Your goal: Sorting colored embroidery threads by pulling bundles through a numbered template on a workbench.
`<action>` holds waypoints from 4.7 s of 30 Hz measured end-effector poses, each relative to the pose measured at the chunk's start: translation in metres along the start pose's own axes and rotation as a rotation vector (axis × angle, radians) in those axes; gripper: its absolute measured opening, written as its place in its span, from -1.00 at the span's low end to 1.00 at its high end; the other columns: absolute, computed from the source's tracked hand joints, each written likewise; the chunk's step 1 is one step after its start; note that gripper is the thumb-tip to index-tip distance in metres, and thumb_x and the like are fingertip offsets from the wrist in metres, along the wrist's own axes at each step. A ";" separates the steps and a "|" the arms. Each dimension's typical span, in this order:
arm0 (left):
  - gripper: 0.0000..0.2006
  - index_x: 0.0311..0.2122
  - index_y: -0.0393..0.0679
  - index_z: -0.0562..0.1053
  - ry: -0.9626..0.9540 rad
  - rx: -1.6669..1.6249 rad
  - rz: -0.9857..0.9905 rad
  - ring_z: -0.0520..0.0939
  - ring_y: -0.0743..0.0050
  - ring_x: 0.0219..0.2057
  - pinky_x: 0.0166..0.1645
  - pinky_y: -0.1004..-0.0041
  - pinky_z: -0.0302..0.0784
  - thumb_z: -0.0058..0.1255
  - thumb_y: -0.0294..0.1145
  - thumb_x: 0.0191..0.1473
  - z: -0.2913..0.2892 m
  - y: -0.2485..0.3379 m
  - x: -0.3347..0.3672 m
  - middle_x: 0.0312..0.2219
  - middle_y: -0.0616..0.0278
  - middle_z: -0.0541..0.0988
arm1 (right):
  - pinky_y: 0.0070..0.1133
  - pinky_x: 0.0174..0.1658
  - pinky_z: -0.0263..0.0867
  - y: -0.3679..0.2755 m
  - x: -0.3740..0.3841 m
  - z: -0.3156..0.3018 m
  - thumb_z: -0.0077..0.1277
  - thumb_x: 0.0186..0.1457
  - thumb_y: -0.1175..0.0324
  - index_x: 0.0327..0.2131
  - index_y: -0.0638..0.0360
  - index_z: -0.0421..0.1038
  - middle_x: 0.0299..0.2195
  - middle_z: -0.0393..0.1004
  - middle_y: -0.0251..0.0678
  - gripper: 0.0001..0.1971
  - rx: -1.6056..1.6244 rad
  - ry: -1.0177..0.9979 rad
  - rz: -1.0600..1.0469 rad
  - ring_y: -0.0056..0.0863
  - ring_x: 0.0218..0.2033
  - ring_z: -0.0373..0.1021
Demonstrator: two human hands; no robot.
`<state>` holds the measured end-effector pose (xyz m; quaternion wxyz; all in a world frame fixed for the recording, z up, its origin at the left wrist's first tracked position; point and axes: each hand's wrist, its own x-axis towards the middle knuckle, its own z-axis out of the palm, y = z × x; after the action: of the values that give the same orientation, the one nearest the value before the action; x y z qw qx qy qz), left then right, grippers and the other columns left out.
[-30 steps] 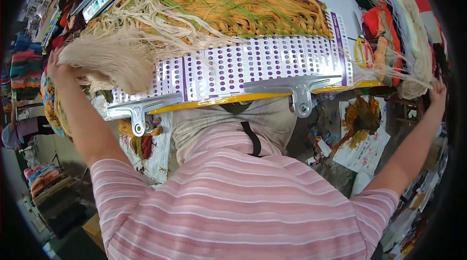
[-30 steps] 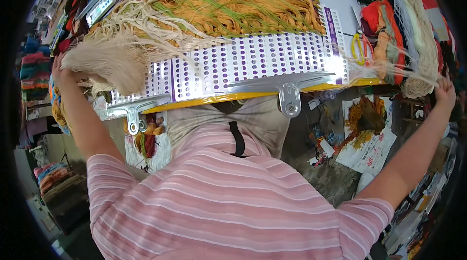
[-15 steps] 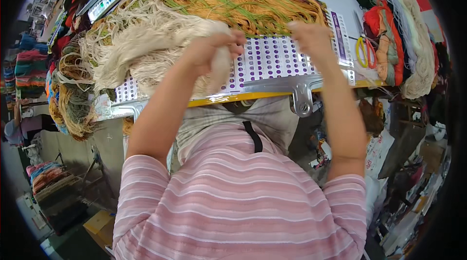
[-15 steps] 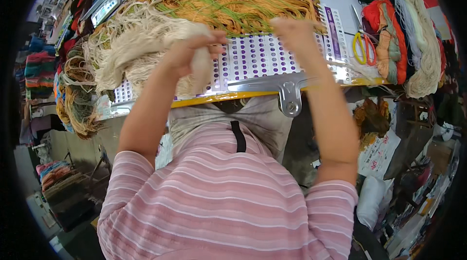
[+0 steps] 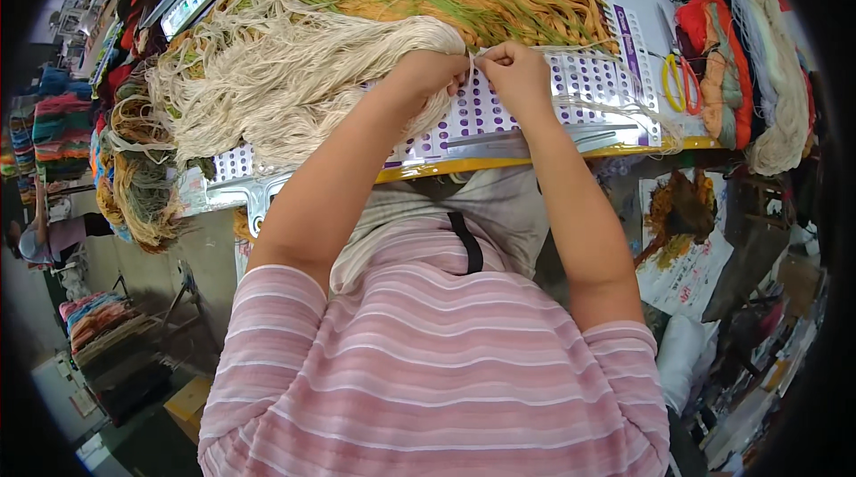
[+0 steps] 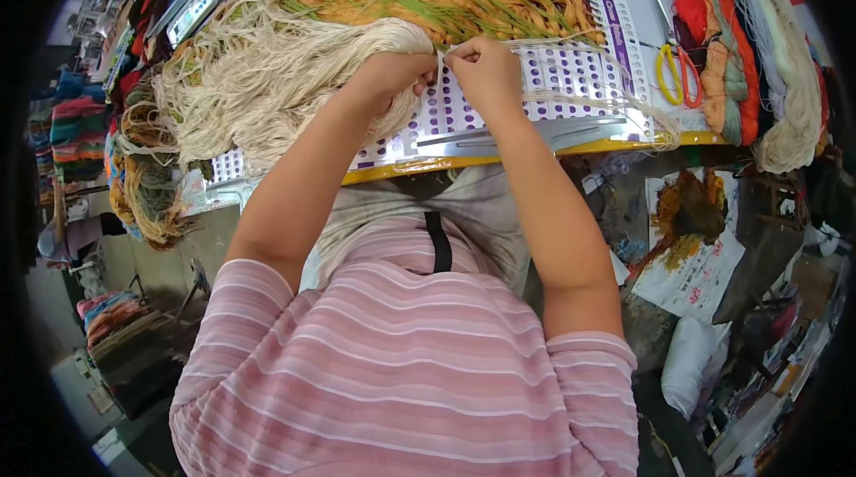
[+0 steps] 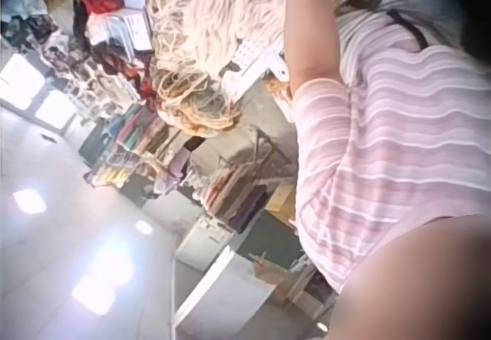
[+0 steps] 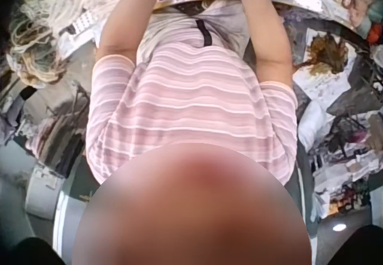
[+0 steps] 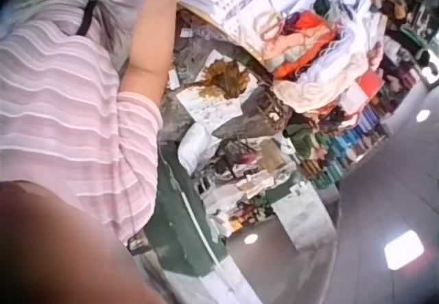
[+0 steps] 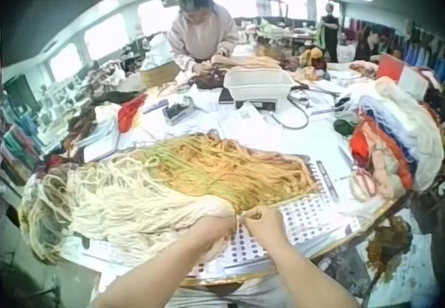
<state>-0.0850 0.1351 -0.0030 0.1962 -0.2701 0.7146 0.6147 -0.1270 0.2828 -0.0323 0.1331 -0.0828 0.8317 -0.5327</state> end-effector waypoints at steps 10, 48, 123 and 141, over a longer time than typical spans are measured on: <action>-0.76 -0.59 -0.19 0.48 0.043 -0.048 0.019 0.41 0.56 -0.68 -0.62 0.50 0.26 0.03 -0.24 -0.04 -0.002 -0.017 0.017 -0.67 0.30 0.48 | -0.48 -0.32 0.34 0.013 -0.022 -0.002 0.03 -0.09 0.46 -0.37 0.16 0.53 -0.38 0.45 -0.27 -0.85 0.011 0.056 -0.391 -0.30 -0.40 0.43; -0.82 -0.29 -0.14 0.41 0.701 -0.583 0.569 0.41 0.55 -0.60 -0.43 0.49 0.43 -0.11 -0.26 0.17 -0.287 0.047 -0.032 -0.59 0.35 0.40 | -0.37 -0.27 0.29 0.003 -0.001 -0.014 -0.09 0.05 0.39 -0.37 0.18 0.33 -0.39 0.42 -0.20 -0.90 -0.376 -0.104 -0.373 -0.18 -0.34 0.37; -0.55 0.10 -0.23 0.29 -0.108 -0.581 0.747 0.43 0.66 -0.47 -0.38 0.63 0.37 -0.01 -0.49 0.06 -0.073 0.018 -0.154 -0.50 0.34 0.47 | -0.78 -0.38 0.24 -0.137 -0.107 0.014 -0.03 0.09 0.48 -0.38 0.30 0.38 -0.49 0.48 -0.35 -0.92 0.707 -0.395 -0.165 -0.76 -0.47 0.35; -0.36 0.22 -0.25 0.02 -0.437 -0.753 0.614 0.31 0.10 0.12 0.14 0.27 0.30 -0.18 -0.18 0.08 -0.082 0.009 -0.138 0.15 -0.09 0.14 | -0.79 -0.37 0.25 -0.142 -0.090 0.003 0.09 -0.01 0.49 -0.38 0.28 0.44 -0.46 0.46 -0.46 -0.90 0.461 -0.526 -0.105 -0.79 -0.43 0.34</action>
<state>0.0208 0.0756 0.1017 0.0412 0.0341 0.4329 0.8998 -0.0410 0.2457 0.1074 0.3303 -0.2275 0.6215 -0.6729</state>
